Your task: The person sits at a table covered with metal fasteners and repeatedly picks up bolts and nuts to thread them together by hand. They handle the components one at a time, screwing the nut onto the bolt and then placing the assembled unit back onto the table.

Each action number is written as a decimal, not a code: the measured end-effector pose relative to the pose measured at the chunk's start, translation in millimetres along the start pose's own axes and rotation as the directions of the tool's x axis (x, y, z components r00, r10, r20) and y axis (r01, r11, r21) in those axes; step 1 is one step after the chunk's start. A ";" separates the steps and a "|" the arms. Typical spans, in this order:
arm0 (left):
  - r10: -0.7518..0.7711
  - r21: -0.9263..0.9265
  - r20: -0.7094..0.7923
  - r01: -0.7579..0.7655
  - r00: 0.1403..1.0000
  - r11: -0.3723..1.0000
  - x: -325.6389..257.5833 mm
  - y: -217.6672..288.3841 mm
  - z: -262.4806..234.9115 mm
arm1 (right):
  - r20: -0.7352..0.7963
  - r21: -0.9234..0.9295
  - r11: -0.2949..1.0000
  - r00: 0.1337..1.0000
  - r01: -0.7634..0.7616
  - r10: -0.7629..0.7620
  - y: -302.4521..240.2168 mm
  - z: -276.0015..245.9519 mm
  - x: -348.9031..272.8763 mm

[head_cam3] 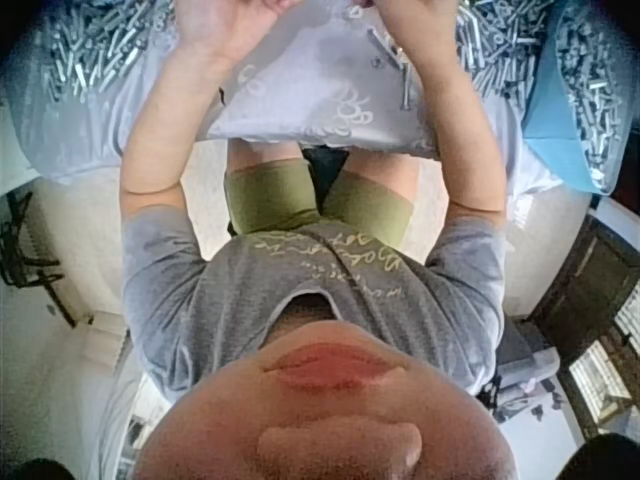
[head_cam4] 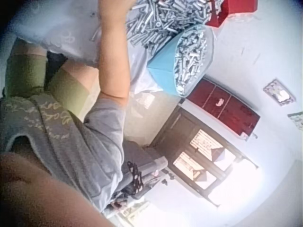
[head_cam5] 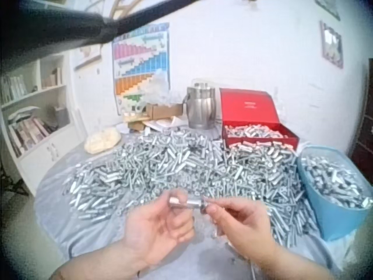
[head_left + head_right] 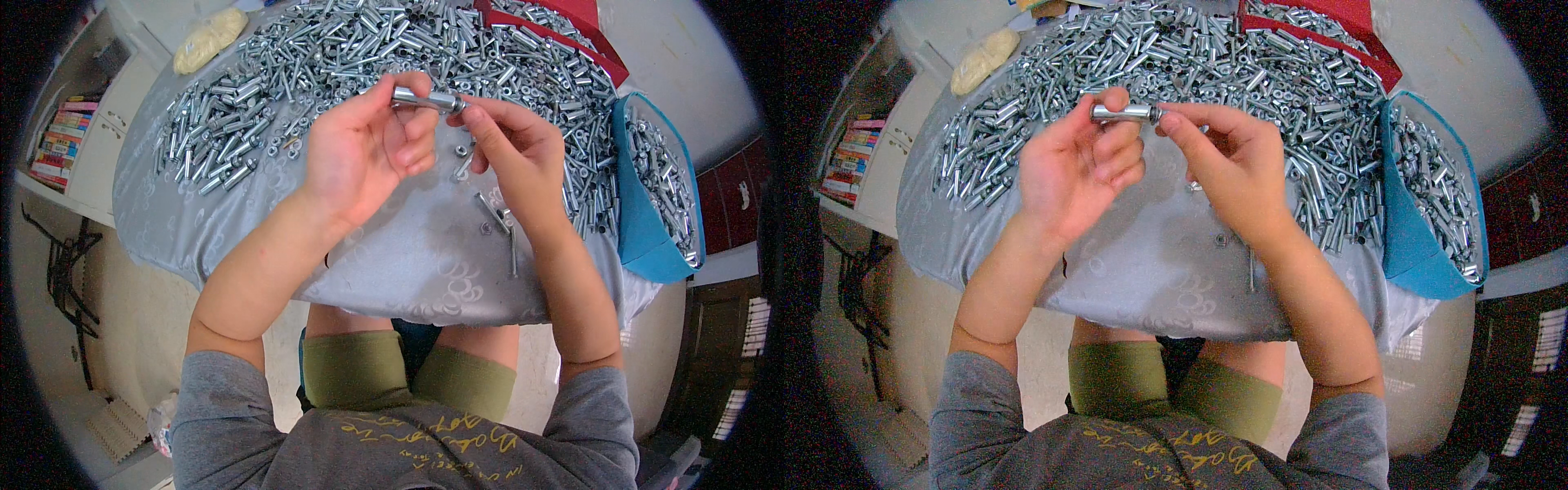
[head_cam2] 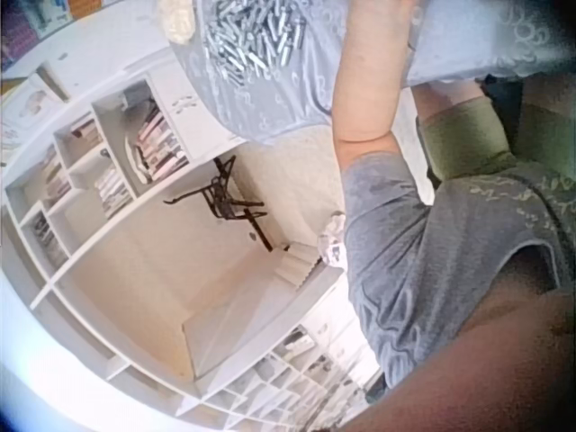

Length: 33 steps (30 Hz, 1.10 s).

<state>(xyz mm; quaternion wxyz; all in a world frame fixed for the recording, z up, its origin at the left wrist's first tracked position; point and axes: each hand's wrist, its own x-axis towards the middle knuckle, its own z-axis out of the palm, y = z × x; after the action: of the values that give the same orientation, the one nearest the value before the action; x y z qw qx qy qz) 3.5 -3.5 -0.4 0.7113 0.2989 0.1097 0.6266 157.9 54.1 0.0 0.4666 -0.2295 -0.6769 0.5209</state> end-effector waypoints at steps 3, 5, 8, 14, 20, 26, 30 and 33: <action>-0.022 0.069 -0.032 0.024 0.999 0.997 1.9 1.1 0.8 | -0.013 -0.061 0.997 0.999 -0.048 0.047 -0.1 -3.6 2.4; -0.035 0.152 -0.125 0.054 0.992 0.987 3.3 0.7 6.0 | -0.018 -0.089 0.996 1.000 -0.021 0.019 2.6 -5.9 4.3; -0.069 0.268 -0.191 0.120 0.979 0.956 3.3 1.2 0.9 | -0.005 -0.154 0.988 1.000 -0.010 0.010 4.1 -7.0 7.9; -0.137 0.345 -0.275 0.231 0.952 0.910 4.4 -3.2 -10.5 | 0.060 -0.253 0.967 0.998 0.004 0.011 15.4 -9.9 6.8; -0.266 0.301 -0.308 0.359 0.914 0.884 9.3 0.6 -16.6 | 0.002 -0.305 0.918 0.964 -0.253 0.266 6.6 -9.6 11.9; -0.203 0.358 -0.314 0.313 0.928 0.880 13.0 0.3 -16.3 | 0.015 -0.341 0.902 0.958 -0.265 0.288 6.7 -15.3 14.8; -0.190 0.316 -0.342 0.303 0.920 0.899 12.4 0.5 -15.9 | -0.107 -0.306 0.933 0.980 -0.191 0.166 -1.5 -14.4 15.0; -0.192 0.308 -0.313 0.291 0.930 0.906 14.0 0.7 -15.1 | -0.116 -0.519 0.848 0.991 -0.112 0.060 -9.5 -20.0 12.5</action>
<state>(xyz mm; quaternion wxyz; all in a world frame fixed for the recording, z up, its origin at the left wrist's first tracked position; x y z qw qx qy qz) -2.4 14.2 -9.0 0.6973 0.3140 0.3535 0.5387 171.3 70.5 14.0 0.3945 -0.4026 -0.7592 0.3255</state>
